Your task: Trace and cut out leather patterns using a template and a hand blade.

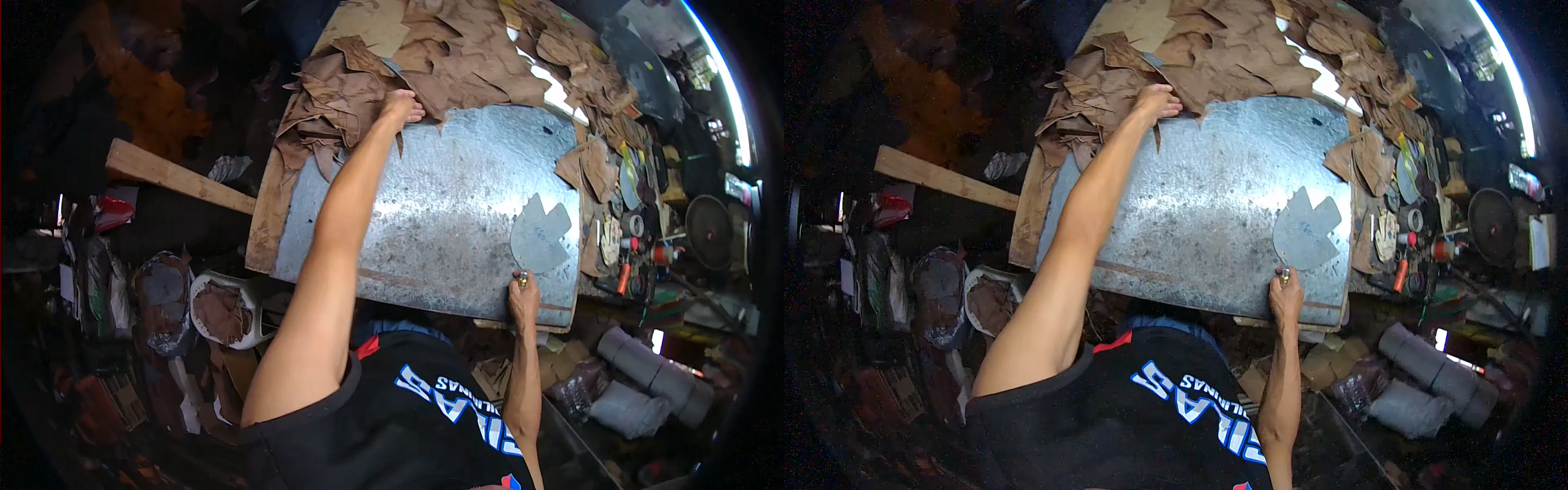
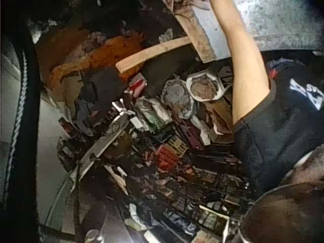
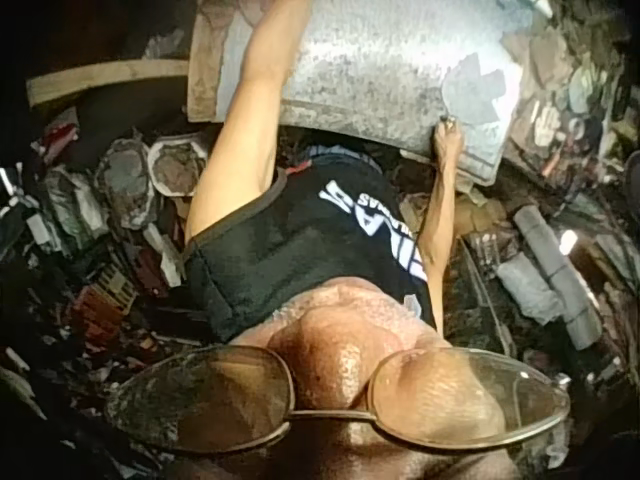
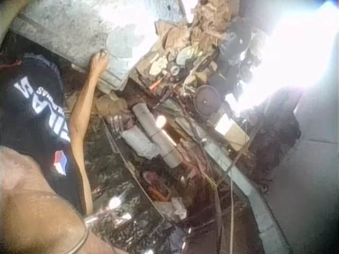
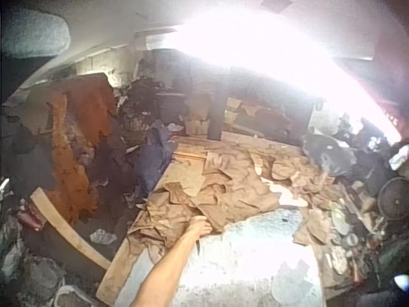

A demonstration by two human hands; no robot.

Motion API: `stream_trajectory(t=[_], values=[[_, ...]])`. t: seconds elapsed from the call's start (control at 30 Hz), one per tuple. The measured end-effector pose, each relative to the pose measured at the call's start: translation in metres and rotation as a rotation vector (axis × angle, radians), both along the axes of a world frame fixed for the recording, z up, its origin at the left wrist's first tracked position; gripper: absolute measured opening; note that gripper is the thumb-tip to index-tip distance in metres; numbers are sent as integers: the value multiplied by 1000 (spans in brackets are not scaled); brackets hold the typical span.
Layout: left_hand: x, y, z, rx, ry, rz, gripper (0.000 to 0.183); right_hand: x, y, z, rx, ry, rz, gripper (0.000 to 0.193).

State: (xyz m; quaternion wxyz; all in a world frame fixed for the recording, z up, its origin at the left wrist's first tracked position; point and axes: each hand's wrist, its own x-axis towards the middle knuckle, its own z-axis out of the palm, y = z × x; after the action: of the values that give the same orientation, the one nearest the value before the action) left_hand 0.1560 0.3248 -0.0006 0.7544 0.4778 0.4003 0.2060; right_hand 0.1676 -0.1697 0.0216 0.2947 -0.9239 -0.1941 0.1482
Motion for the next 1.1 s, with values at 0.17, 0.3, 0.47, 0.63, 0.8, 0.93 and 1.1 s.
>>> stream_trajectory(t=[0.17, 0.3, 0.47, 0.63, 0.8, 0.93, 1.1], values=[[-72, -37, 3, 74, 27, -160, 31, -6, 11, 19, -40, 55, -47, 21], [-85, -32, -11, 539, 181, -162, 43, 3, 8, 5, -103, -12, -14, 22], [-45, -36, -6, 1356, 389, -38, 45, 4, 5, 2, -67, 11, -44, 22], [-20, -11, -6, 1614, 667, -380, 30, 3, 12, 3, -70, 33, -26, 21], [-5, -43, 32, 1619, 107, -362, 17, 1, 11, 5, -41, 28, -27, 19], [-1, -101, 118, 1358, -148, -334, 11, 9, 2, -6, -9, 21, 6, 19], [-22, -78, 183, 1069, -455, -154, 22, 13, -6, -13, 1, 26, 3, 16]])
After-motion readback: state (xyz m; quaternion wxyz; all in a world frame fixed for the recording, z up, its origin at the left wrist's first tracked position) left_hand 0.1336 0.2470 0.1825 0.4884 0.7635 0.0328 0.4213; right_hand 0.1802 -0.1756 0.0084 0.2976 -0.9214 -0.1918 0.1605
